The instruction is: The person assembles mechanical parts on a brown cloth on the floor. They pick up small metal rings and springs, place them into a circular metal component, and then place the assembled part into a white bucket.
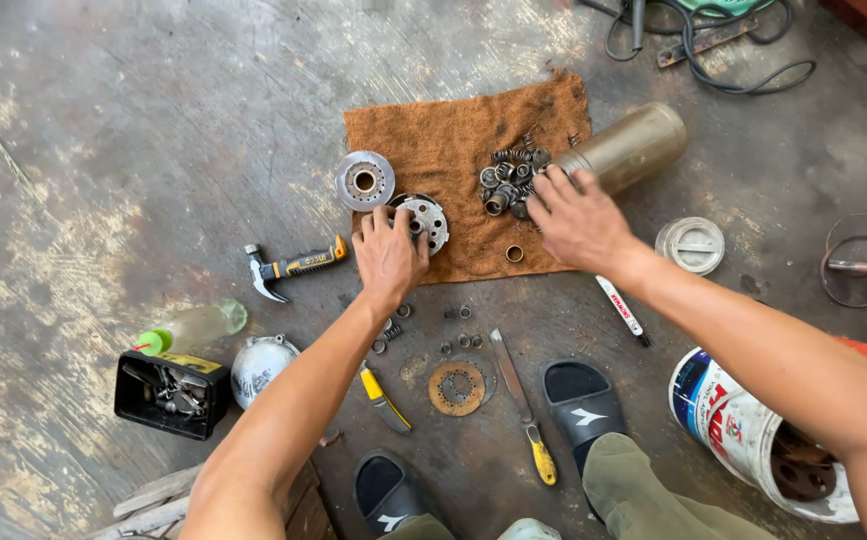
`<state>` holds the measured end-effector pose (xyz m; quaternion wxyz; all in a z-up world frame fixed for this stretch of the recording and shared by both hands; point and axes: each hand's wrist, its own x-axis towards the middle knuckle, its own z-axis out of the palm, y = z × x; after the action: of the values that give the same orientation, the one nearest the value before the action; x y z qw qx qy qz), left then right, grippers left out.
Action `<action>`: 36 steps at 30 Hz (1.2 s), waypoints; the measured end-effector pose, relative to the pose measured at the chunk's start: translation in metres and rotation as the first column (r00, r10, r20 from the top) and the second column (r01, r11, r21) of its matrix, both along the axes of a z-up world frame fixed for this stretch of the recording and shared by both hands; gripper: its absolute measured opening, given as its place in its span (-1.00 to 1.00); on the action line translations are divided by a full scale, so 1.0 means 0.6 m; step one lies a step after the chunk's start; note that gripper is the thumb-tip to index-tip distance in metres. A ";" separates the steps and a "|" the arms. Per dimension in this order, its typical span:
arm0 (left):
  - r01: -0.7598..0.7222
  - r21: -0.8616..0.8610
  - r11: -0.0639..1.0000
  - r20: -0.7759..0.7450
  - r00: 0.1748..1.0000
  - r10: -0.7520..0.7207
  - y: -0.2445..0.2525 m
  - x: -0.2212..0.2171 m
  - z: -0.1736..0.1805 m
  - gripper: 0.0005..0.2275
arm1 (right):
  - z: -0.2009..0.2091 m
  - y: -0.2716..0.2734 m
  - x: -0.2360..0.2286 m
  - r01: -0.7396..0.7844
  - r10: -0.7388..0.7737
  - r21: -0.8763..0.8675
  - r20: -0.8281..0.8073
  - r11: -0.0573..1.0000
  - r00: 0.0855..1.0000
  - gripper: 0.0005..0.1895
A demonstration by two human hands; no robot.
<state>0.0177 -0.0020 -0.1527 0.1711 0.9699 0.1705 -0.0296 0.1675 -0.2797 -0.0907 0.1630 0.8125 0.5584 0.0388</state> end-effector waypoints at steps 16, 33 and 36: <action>0.422 0.019 0.906 0.357 0.844 -0.401 -0.174 0.164 0.039 -0.90 | 0.016 -0.078 0.154 0.307 -0.337 -0.165 -0.203 0.937 0.919 0.15; 0.127 -0.068 0.990 0.521 0.850 -0.073 -0.296 0.254 -0.103 -0.89 | 0.014 -0.086 0.149 0.295 -0.317 -0.128 -0.214 0.947 0.924 0.12; 0.097 -0.086 0.992 0.514 0.857 -0.040 -0.296 0.253 -0.120 -0.92 | 0.015 -0.088 0.153 0.289 -0.309 -0.115 -0.240 0.950 0.920 0.12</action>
<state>0.1692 -0.1797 -0.2250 0.2615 0.9377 0.0825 0.2133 0.2595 -0.3328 -0.0819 0.1251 0.8793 0.4454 -0.1133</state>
